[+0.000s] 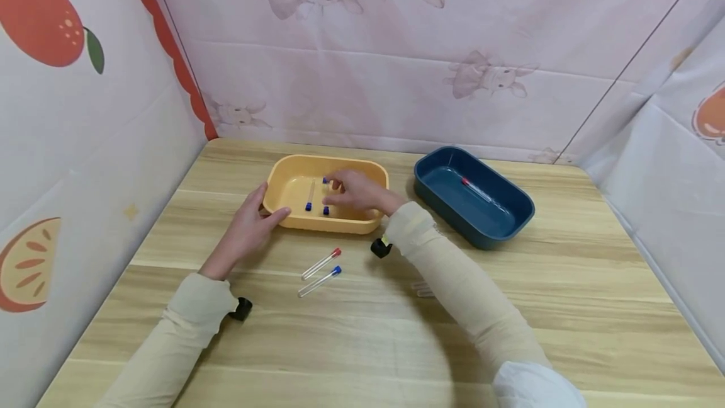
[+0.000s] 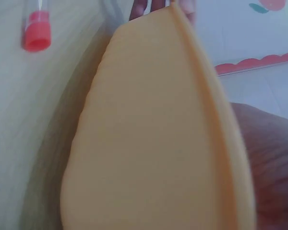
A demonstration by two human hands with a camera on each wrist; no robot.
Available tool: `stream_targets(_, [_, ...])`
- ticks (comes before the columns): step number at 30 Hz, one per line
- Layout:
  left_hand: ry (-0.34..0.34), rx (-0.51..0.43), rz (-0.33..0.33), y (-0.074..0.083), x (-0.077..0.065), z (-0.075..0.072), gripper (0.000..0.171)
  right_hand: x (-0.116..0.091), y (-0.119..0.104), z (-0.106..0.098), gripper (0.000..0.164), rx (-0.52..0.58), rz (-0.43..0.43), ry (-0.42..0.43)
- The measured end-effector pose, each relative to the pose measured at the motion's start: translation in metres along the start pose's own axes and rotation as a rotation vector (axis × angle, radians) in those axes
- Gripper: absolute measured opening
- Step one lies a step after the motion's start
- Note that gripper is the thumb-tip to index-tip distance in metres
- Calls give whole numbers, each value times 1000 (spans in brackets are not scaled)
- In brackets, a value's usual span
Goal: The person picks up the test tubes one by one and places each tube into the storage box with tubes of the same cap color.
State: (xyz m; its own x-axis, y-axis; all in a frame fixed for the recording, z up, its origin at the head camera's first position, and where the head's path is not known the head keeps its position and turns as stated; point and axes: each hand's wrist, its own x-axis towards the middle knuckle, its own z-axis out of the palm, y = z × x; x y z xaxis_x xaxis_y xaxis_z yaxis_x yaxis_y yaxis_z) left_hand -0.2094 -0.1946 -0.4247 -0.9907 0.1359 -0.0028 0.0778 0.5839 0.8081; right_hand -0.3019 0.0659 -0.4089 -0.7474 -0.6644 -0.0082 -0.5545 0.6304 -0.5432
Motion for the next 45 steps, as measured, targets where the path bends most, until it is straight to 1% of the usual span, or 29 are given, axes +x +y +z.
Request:
stream_targets(4, [-2, 8, -2, 0, 0, 0, 88, -5, -4, -4, 55, 10, -18, 53])
stream_targets(9, [-5, 4, 6, -1, 0, 0, 88, -20, -13, -11, 45, 41, -88, 118])
stream_targets(15, [-5, -2, 10, 3, -2, -2, 87, -41, -23, -19, 42, 75, -160, 180])
stream_targets(17, [-7, -3, 8, 3, -3, -2, 87, -48, -25, -20, 41, 87, -172, 194])
stream_targets(23, [-7, -8, -1, 1, -1, -1, 88, -69, -29, -22, 38, 129, -183, 198])
stream_targets(26, [-5, -4, -13, 0, -1, 0, 88, -79, -29, -22, 38, 131, -190, 200])
stream_targets(33, [-7, -14, 6, -1, -1, 1, 87, -104, -36, -18, 36, 119, -189, 192])
stream_targets(40, [-10, -18, 25, -1, 1, 2, 86, -120, -34, -3, 33, 171, -224, 175])
stream_targets(45, [-8, -11, 15, -1, 1, 2, 88, -129, -34, 8, 31, 198, -216, 156])
